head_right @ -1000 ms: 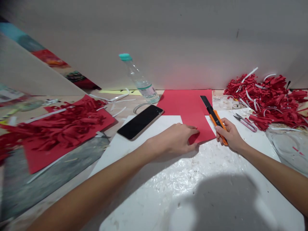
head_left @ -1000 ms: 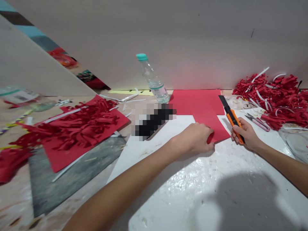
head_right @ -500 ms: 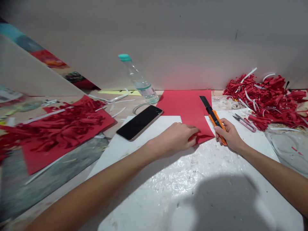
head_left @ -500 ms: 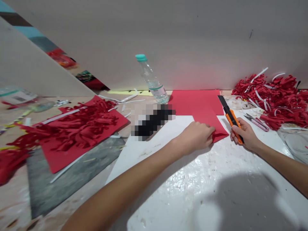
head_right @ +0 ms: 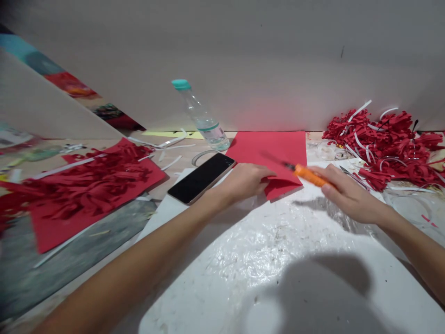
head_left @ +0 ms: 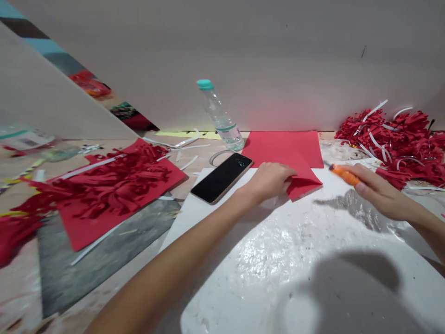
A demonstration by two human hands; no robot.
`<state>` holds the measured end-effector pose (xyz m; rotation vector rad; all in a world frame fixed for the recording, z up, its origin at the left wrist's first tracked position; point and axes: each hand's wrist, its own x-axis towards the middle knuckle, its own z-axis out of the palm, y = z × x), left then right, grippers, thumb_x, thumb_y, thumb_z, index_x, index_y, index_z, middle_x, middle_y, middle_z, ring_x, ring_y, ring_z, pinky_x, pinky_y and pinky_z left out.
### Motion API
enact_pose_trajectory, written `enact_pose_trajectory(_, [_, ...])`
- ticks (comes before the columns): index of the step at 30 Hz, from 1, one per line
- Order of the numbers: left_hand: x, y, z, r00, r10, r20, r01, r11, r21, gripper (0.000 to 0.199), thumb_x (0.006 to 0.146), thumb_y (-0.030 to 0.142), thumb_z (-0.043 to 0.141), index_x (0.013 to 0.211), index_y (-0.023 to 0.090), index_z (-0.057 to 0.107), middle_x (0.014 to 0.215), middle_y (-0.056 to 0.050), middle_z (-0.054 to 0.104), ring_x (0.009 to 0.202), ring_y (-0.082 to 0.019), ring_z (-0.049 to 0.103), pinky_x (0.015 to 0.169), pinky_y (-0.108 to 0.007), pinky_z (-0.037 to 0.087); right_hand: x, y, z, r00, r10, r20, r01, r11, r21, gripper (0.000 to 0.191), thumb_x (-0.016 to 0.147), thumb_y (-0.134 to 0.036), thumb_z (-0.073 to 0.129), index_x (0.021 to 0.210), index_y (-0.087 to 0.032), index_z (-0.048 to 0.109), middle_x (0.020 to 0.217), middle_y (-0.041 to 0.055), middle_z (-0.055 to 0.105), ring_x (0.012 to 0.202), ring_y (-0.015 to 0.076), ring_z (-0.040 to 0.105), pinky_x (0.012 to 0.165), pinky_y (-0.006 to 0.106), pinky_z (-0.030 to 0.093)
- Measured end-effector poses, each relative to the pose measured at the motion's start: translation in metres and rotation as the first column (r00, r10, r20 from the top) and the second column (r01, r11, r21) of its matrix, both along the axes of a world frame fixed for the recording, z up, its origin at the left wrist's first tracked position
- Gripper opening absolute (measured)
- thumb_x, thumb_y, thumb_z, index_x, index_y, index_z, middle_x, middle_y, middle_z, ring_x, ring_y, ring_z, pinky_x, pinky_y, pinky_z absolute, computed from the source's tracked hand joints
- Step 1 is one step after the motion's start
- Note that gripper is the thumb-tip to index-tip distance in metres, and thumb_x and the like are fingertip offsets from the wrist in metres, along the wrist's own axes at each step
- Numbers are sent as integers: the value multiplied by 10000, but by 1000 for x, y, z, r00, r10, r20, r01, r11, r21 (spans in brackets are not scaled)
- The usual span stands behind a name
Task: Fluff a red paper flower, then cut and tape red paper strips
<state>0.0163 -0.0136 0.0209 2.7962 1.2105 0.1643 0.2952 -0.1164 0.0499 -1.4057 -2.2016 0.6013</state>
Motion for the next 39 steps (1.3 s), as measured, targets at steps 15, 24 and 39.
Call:
enact_pose_trajectory(15, [-14, 8, 11, 999, -26, -46, 27, 999, 39, 325, 842, 143, 541, 1018, 279, 778, 987, -33, 774, 900, -201, 700, 717, -264, 463, -31, -29, -10, 772, 32, 635, 31, 996, -89, 404, 1030, -337, 327, 1380, -201, 478, 1030, 112, 538, 698, 183, 504, 651, 316, 373])
enact_pose_trajectory(24, [-26, -5, 26, 989, -128, -70, 105, 958, -267, 296, 837, 508, 641, 913, 252, 769, 843, -52, 754, 772, -214, 683, 687, -294, 452, -34, -24, -25, 702, -18, 712, 99, 992, -72, 467, 1031, -348, 293, 1474, -221, 363, 1080, 141, 574, 802, 253, 600, 623, 322, 372])
enact_pose_trajectory(39, [8, -15, -37, 972, -228, -53, 218, 964, -150, 691, 1004, 611, 333, 1578, 230, 276, 1679, -72, 172, 1558, -326, 79, 1241, -540, 57, -37, -18, -34, 723, 43, 690, 56, 991, -120, 521, 1034, -345, 267, 1555, -313, 270, 1067, 117, 579, 763, 207, 590, 572, 278, 252])
